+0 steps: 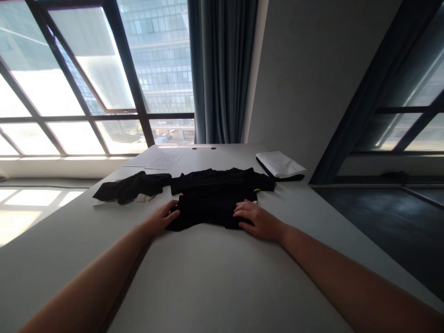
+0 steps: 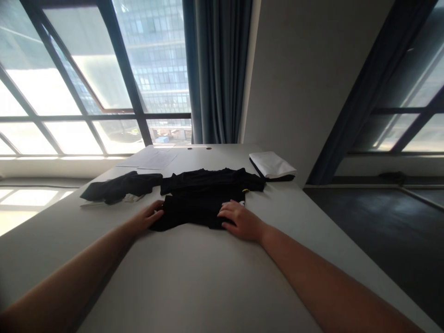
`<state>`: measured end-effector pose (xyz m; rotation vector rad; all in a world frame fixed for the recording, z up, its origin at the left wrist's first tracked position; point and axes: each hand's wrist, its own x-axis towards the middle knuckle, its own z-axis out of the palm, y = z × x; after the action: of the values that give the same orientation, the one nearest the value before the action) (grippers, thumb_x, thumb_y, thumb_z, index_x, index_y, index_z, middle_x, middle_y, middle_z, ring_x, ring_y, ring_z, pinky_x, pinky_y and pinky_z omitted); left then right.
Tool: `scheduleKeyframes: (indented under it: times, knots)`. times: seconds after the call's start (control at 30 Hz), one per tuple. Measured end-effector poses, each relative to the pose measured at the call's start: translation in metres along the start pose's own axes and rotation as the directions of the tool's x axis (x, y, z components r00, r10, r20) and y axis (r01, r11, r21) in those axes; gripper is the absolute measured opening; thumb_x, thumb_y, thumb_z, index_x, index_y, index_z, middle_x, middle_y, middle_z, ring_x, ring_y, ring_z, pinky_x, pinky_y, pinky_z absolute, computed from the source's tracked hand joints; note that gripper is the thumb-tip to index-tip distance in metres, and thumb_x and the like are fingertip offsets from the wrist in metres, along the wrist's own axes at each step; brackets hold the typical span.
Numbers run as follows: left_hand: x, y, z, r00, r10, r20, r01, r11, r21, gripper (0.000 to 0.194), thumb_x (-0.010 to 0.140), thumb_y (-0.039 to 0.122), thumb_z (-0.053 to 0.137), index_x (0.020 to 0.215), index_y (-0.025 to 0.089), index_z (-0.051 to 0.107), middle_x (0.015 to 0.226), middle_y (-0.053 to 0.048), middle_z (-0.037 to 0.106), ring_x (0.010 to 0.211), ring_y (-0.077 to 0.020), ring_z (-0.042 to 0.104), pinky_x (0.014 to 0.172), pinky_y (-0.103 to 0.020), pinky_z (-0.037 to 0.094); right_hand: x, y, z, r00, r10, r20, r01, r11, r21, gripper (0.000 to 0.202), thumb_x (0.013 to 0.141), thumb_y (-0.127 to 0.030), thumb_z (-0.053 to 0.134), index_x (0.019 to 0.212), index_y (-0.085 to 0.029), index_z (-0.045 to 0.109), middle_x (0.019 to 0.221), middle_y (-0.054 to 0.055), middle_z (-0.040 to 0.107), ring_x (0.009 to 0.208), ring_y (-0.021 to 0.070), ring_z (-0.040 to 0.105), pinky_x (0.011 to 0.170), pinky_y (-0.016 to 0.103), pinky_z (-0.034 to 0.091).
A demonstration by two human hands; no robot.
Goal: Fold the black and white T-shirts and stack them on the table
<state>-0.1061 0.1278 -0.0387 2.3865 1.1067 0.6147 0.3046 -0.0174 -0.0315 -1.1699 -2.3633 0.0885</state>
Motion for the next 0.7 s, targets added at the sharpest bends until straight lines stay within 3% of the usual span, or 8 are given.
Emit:
scheduleKeyframes:
  times: [0.1, 0.17, 0.27, 0.33, 0.43, 0.57, 0.63, 0.7]
  knots:
    - [-0.021, 0.016, 0.003, 0.998, 0.064, 0.016, -0.064, 0.998, -0.003, 0.09, 0.086, 0.057, 0.07, 0.161, 0.021, 0.035, 0.135, -0.016, 0.069, 0.117, -0.0348, 0.067, 0.098, -0.045, 0.054, -0.006, -0.038, -0.001, 0.986, 0.017, 0.164, -0.006, 0.998, -0.067, 0.035, 0.095, -0.025, 0.069, 0.129, -0.02, 0.069, 0.121, 0.01, 0.067, 0.116, 0.0249, 0.063, 0.126, 0.054, 0.028]
    - [-0.024, 0.031, 0.002, 0.997, 0.07, -0.011, -0.07, 0.997, -0.023, 0.093, 0.086, 0.049, 0.071, 0.165, 0.022, 0.03, 0.134, -0.016, 0.068, 0.114, -0.0342, 0.068, 0.098, -0.046, 0.054, -0.003, -0.049, -0.005, 0.98, 0.034, 0.197, -0.005, 0.989, -0.145, 0.025, 0.093, -0.021, 0.069, 0.118, -0.018, 0.073, 0.105, 0.008, 0.068, 0.106, 0.0241, 0.065, 0.125, 0.055, 0.03]
    - [-0.021, 0.048, -0.005, 0.999, 0.005, -0.043, -0.014, 0.975, -0.221, 0.09, 0.089, 0.042, 0.068, 0.166, 0.024, 0.025, 0.11, -0.009, 0.072, 0.084, -0.0225, 0.069, 0.078, -0.036, 0.058, 0.002, -0.053, -0.016, 0.962, 0.029, 0.27, 0.023, 0.982, -0.189, 0.009, 0.092, -0.015, 0.067, 0.099, -0.017, 0.073, 0.092, 0.007, 0.066, 0.095, 0.023, 0.064, 0.115, 0.05, 0.042]
    - [-0.019, 0.052, -0.013, 0.998, -0.069, -0.008, 0.059, 0.906, -0.42, 0.093, 0.09, 0.043, 0.069, 0.167, 0.028, 0.02, 0.09, 0.0, 0.068, 0.059, -0.0127, 0.058, 0.057, -0.026, 0.051, 0.0, -0.053, -0.025, 0.955, 0.042, 0.295, 0.004, 0.988, -0.155, 0.009, 0.093, -0.014, 0.065, 0.098, -0.018, 0.071, 0.094, 0.007, 0.067, 0.092, 0.0222, 0.064, 0.1, 0.041, 0.051]
    - [-0.02, 0.053, -0.027, 0.989, -0.145, 0.03, 0.132, 0.776, -0.617, 0.086, 0.087, 0.045, 0.075, 0.16, 0.031, 0.033, 0.068, 0.01, 0.052, 0.044, -0.0058, 0.039, 0.042, -0.017, 0.033, -0.01, -0.051, -0.042, 0.974, 0.101, 0.202, -0.094, 0.995, -0.043, 0.009, 0.094, -0.017, 0.063, 0.1, -0.019, 0.069, 0.096, 0.006, 0.069, 0.087, 0.0201, 0.064, 0.083, 0.033, 0.053]
    - [-0.024, 0.053, -0.047, 0.973, -0.223, -0.054, 0.095, 0.607, -0.789, 0.051, 0.08, 0.044, 0.081, 0.123, 0.023, 0.065, 0.066, 0.007, 0.054, 0.048, -0.0068, 0.047, 0.043, -0.016, 0.036, -0.023, -0.039, -0.069, 0.96, 0.252, -0.124, -0.21, 0.938, 0.277, 0.012, 0.094, -0.033, 0.069, 0.093, -0.022, 0.065, 0.091, 0.004, 0.069, 0.081, 0.019, 0.065, 0.076, 0.031, 0.053]
    - [-0.027, 0.052, -0.058, 0.966, -0.237, -0.108, 0.041, 0.547, -0.836, 0.037, 0.077, 0.043, 0.081, 0.102, 0.019, 0.069, 0.069, 0.003, 0.06, 0.052, -0.0091, 0.054, 0.046, -0.018, 0.041, -0.029, -0.031, -0.084, 0.903, 0.342, -0.26, -0.161, 0.831, 0.533, 0.028, 0.09, -0.045, 0.074, 0.085, -0.023, 0.058, 0.088, 0.003, 0.067, 0.082, 0.0205, 0.066, 0.077, 0.033, 0.055]
    - [-0.031, 0.047, -0.07, 0.97, -0.199, -0.139, -0.002, 0.565, -0.825, 0.029, 0.077, 0.041, 0.078, 0.088, 0.017, 0.067, 0.065, 0.001, 0.061, 0.051, -0.0107, 0.055, 0.045, -0.02, 0.042, -0.037, -0.024, -0.098, 0.881, 0.407, -0.24, -0.105, 0.663, 0.741, 0.045, 0.083, -0.059, 0.077, 0.077, -0.023, 0.05, 0.084, 0.002, 0.066, 0.08, 0.0221, 0.067, 0.075, 0.036, 0.056]
